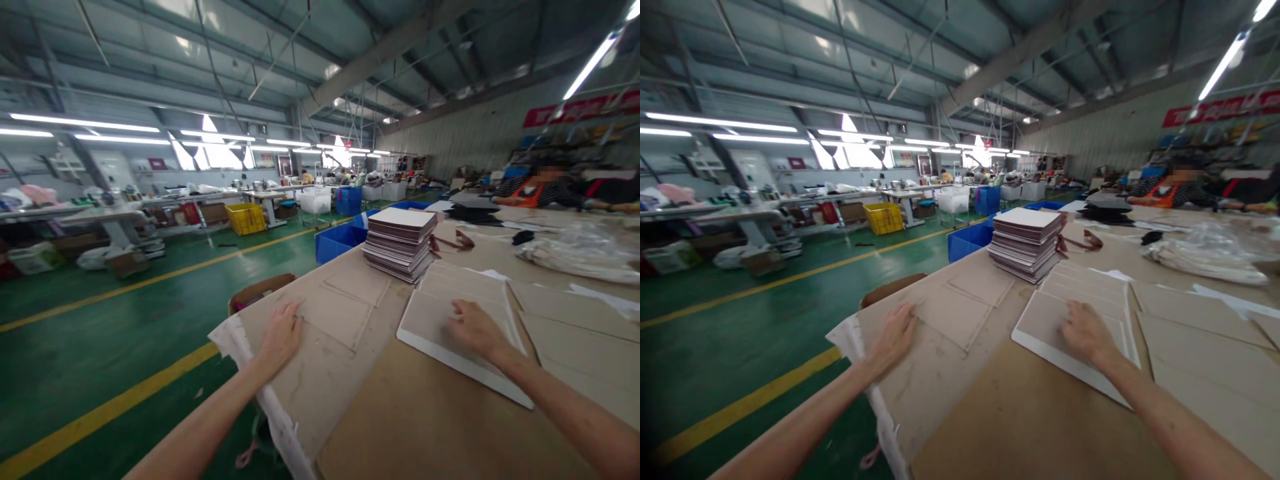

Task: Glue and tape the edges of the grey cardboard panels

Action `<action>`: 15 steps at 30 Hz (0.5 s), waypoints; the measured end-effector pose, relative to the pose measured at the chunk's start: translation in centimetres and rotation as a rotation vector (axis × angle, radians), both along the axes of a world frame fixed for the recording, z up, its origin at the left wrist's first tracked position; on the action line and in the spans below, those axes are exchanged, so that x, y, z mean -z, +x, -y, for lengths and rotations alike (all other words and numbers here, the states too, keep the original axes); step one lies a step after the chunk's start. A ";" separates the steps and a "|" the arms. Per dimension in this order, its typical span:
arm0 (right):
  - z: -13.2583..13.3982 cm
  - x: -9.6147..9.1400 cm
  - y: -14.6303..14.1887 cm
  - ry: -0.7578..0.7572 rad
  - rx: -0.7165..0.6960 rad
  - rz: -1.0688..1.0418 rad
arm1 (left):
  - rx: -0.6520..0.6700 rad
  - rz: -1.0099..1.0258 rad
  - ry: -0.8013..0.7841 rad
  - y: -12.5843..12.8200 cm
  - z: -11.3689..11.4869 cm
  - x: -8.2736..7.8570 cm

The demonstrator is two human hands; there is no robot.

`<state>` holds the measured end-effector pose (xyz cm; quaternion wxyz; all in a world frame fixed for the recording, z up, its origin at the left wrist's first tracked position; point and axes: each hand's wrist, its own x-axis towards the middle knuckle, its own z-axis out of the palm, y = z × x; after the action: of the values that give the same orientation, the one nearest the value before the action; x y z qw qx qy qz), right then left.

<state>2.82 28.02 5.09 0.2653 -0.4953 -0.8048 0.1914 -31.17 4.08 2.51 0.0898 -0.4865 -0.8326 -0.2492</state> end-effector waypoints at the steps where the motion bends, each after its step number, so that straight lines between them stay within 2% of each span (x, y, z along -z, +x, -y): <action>1: 1.1 0.1 -1.8 -0.039 -0.074 0.008 | -0.021 0.004 -0.009 -0.8 -0.6 -0.1; 4: 5.0 0.5 -7.1 -0.172 -0.279 0.012 | -0.035 0.036 -0.059 -2.6 -2.4 0.1; 6: 7.3 0.9 -10.0 -0.247 -0.338 0.019 | -0.036 0.070 -0.094 -3.2 -3.4 0.4; 10: 9.7 1.4 -13.5 -0.344 -0.288 0.000 | -0.034 0.165 -0.089 -3.3 -4.1 0.9; 15: 11.2 1.9 -14.7 -0.512 -0.183 -0.155 | -0.048 0.400 0.047 -3.4 -2.6 0.1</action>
<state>-11.88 16.80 3.21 0.1741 -0.4554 -0.7490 0.4487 -34.60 6.66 2.40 -0.0602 -0.4049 -0.8391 -0.3583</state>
